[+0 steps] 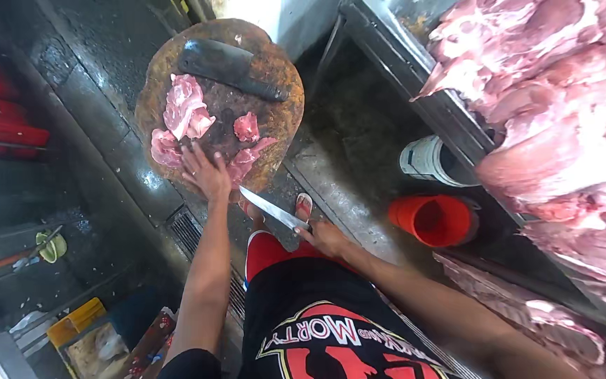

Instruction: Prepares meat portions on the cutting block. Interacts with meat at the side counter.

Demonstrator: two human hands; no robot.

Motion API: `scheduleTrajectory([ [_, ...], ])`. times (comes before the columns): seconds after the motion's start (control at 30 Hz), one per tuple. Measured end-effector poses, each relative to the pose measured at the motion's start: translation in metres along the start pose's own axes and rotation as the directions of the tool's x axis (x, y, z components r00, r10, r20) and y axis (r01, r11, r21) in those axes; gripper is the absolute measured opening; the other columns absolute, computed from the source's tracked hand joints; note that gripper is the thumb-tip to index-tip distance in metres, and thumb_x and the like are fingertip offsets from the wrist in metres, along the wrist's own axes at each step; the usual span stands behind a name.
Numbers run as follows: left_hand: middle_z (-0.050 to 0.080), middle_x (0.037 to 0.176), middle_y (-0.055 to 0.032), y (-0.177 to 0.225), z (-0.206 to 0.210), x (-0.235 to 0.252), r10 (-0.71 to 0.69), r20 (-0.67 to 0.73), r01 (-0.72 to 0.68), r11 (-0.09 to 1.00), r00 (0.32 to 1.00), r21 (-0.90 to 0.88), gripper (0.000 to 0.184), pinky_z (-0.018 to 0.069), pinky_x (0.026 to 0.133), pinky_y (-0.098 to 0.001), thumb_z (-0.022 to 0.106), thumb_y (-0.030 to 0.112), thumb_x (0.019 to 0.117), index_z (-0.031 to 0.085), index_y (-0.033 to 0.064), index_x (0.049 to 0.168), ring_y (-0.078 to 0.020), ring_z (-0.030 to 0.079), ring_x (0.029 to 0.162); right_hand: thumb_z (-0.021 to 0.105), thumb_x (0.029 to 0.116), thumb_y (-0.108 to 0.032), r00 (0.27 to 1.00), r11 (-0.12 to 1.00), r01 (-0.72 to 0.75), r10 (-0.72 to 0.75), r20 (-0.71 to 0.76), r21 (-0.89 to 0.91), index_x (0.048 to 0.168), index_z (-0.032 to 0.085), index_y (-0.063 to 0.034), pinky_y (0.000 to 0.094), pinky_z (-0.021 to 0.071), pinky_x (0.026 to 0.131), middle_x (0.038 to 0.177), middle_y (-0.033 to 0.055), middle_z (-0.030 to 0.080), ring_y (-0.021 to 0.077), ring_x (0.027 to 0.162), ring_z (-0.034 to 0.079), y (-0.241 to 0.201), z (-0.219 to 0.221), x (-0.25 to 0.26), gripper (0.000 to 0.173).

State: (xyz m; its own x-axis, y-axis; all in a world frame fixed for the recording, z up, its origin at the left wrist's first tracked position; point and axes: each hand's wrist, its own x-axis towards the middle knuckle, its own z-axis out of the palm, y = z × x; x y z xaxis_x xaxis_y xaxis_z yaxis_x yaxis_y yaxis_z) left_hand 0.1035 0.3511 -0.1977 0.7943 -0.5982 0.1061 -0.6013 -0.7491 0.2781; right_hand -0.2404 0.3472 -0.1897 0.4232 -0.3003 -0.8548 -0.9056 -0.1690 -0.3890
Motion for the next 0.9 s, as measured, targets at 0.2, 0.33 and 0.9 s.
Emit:
scheduleTrajectory([
  [0.2, 0.055, 0.14, -0.0241, 0.035, -0.047, -0.041, -0.044, 0.216, 0.042, 0.999, 0.975, 0.012, 0.06, 0.043, 0.101, -0.0691, 0.052, 0.058, 0.1008, 0.058, 0.0131, 0.141, -0.0447, 0.054, 0.127, 0.037, 0.1021, -0.07, 0.989, 0.989, -0.032, 0.052, -0.141, 0.142, 0.11, 0.069, -0.004, 0.0642, 0.0529, 0.088, 0.1, 0.0211, 0.071, 0.0396, 0.099, 0.069, 0.072, -0.014, -0.027, 0.074],
  [0.33, 0.058, 0.134, -0.0216, 0.029, -0.027, -0.04, -0.142, 0.312, 0.112, 0.988, 0.939, 0.109, 0.055, 0.0478, 0.096, -0.0657, 0.05, 0.062, 0.0999, 0.064, 0.0165, 0.128, -0.0422, 0.059, 0.12, 0.037, 0.1016, -0.071, 0.977, 0.99, -0.027, 0.055, -0.205, 0.136, 0.107, 0.068, -0.0049, 0.0631, 0.0528, 0.087, 0.098, 0.0194, 0.07, 0.0384, 0.098, 0.069, 0.077, -0.04, -0.031, 0.073],
  [0.9, 0.068, 0.099, -0.0035, 0.026, -0.233, 0.054, 0.35, 0.325, 0.053, 0.604, 0.878, -0.795, 0.02, 0.0582, 0.071, -0.0319, 0.06, 0.014, 0.1025, 0.066, 0.0102, 0.121, -0.0106, 0.064, 0.076, 0.039, 0.1046, -0.064, 0.934, 0.831, 0.017, 0.186, -0.306, 0.556, 0.104, 0.068, -0.0053, 0.0486, 0.0562, 0.061, 0.075, 0.012, 0.064, 0.0245, 0.059, 0.062, 0.047, -0.024, -0.041, 0.065],
])
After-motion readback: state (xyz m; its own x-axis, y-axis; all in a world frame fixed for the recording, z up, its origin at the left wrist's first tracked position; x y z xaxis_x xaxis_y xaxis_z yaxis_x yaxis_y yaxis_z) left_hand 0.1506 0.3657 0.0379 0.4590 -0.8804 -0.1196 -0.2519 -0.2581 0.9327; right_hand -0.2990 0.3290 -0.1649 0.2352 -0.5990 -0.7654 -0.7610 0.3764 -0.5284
